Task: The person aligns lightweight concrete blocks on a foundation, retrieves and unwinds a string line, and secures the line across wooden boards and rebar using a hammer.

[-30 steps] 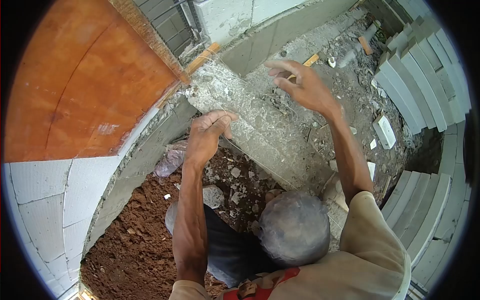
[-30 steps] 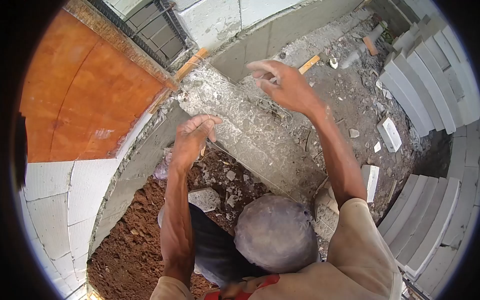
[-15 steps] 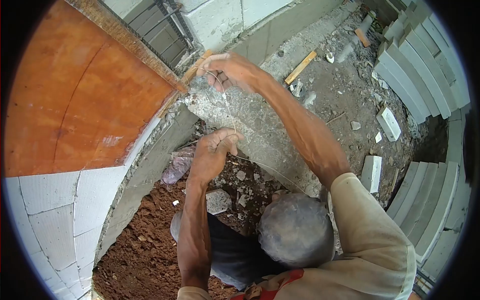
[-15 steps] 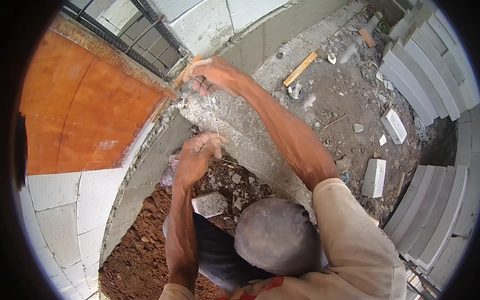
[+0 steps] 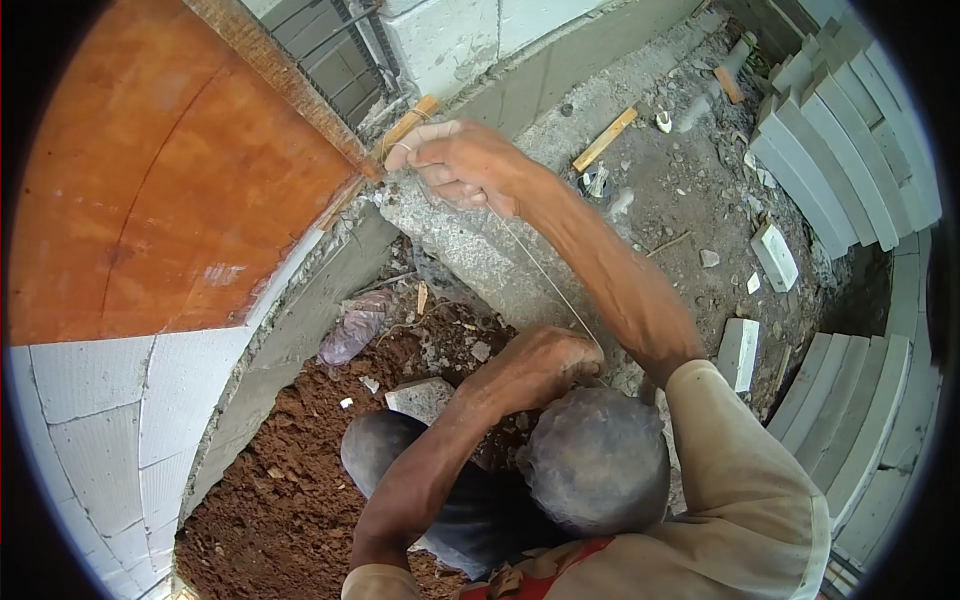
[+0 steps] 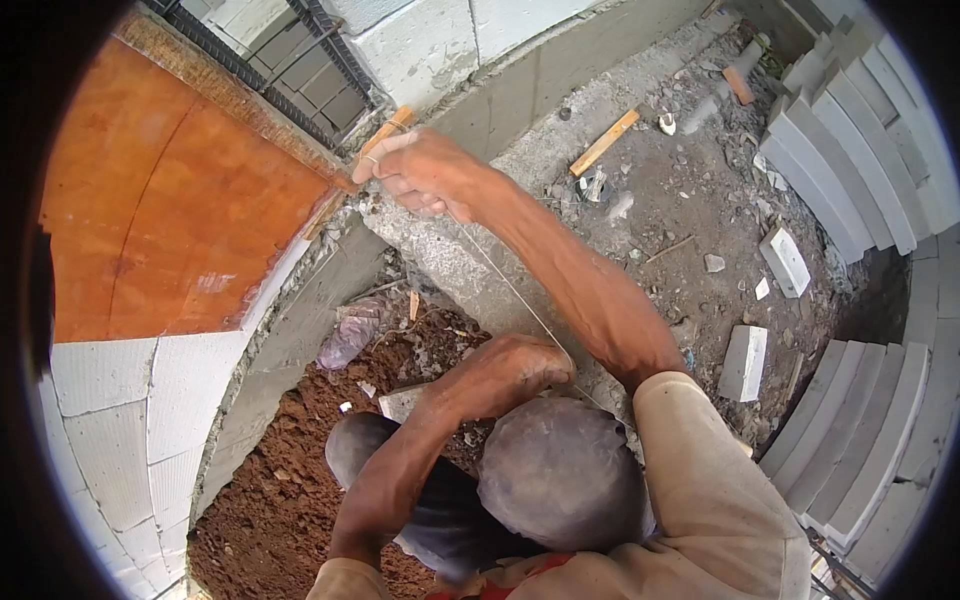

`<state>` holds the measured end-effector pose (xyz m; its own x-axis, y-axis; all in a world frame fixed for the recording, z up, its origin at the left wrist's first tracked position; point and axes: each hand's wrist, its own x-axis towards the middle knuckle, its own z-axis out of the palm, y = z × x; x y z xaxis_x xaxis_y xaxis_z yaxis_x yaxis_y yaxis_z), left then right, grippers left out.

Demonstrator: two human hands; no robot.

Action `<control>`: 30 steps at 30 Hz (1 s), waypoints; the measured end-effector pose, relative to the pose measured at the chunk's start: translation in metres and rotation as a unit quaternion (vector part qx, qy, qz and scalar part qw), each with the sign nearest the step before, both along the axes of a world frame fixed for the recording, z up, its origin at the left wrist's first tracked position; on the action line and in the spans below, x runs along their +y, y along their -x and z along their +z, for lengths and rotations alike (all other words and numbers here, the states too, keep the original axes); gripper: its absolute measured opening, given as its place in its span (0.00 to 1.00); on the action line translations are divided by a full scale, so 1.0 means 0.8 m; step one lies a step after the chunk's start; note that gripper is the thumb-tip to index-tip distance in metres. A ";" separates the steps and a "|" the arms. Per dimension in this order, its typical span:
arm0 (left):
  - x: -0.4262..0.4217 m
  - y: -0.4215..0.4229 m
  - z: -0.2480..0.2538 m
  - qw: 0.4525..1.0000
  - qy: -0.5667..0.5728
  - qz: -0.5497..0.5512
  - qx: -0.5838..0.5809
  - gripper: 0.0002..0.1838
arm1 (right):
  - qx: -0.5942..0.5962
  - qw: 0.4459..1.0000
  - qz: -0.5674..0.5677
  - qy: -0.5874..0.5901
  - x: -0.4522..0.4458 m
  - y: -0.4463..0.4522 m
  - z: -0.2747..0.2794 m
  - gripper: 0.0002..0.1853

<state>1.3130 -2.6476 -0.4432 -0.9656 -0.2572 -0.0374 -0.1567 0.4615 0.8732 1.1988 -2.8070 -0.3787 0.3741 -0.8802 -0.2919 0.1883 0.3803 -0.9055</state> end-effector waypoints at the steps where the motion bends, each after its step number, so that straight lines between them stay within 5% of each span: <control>1: 0.001 -0.002 -0.006 1.000 -0.003 0.000 0.002 0.09 | -0.066 0.997 -0.008 0.038 0.009 0.015 0.011 0.13; 4: -0.015 -0.019 -0.011 0.997 -0.019 0.076 0.013 0.13 | -0.280 0.940 0.026 0.195 0.056 0.078 0.050 0.11; 5: -0.026 -0.024 -0.006 0.980 -0.054 0.186 0.038 0.18 | -0.350 0.902 0.068 0.242 0.080 0.102 0.067 0.11; 9: -0.088 -0.044 0.048 0.808 -0.431 0.351 0.197 0.31 | -0.317 0.847 0.198 0.377 0.188 0.178 0.157 0.04; 11: -0.113 -0.042 0.053 0.748 -0.490 0.363 0.263 0.30 | -0.278 0.841 0.205 0.417 0.242 0.199 0.190 0.06; 13: -0.131 -0.046 0.054 0.615 -0.615 0.266 0.416 0.29 | -0.305 0.832 0.151 0.437 0.288 0.214 0.202 0.06; 16: -0.132 -0.066 0.051 0.540 -0.639 0.218 0.503 0.25 | -0.374 0.796 0.090 0.467 0.331 0.242 0.212 0.08; 17: -0.132 -0.076 0.048 0.539 -0.638 0.218 0.505 0.25 | -0.391 0.790 0.067 0.467 0.338 0.254 0.209 0.08; 19: -0.110 -0.095 0.057 0.676 -0.505 0.216 0.492 0.20 | -0.424 0.775 0.022 0.468 0.344 0.268 0.206 0.10; 21: -0.073 -0.106 0.087 0.812 -0.359 0.281 0.365 0.14 | -0.391 0.823 -0.039 0.411 0.333 0.280 0.185 0.10; 22: -0.054 -0.107 0.101 0.871 -0.272 0.301 0.275 0.10 | -0.279 0.872 0.037 0.401 0.301 0.288 0.172 0.10; 24: -0.016 -0.095 0.133 0.935 -0.105 0.241 0.238 0.05 | 0.136 0.943 -0.100 0.286 0.287 0.282 0.132 0.06; 25: 0.002 -0.094 0.138 0.940 -0.099 0.202 0.257 0.12 | 0.370 0.911 -0.111 0.145 0.257 0.244 0.130 0.11; 26: 0.010 -0.105 0.161 0.965 -0.109 0.149 0.188 0.21 | 0.597 0.758 -0.042 0.258 0.228 0.218 0.103 0.17; 27: 0.024 -0.115 0.172 0.973 -0.100 0.141 0.150 0.22 | 0.715 0.597 -0.012 0.365 0.206 0.207 0.063 0.20; 28: 0.039 -0.121 0.179 0.965 -0.093 0.149 0.196 0.25 | 0.692 0.581 0.000 0.428 0.179 0.188 0.040 0.22; 30: 0.072 -0.161 0.197 0.946 -0.181 0.182 0.201 0.21 | 0.419 0.867 0.028 0.269 0.127 0.144 0.015 0.23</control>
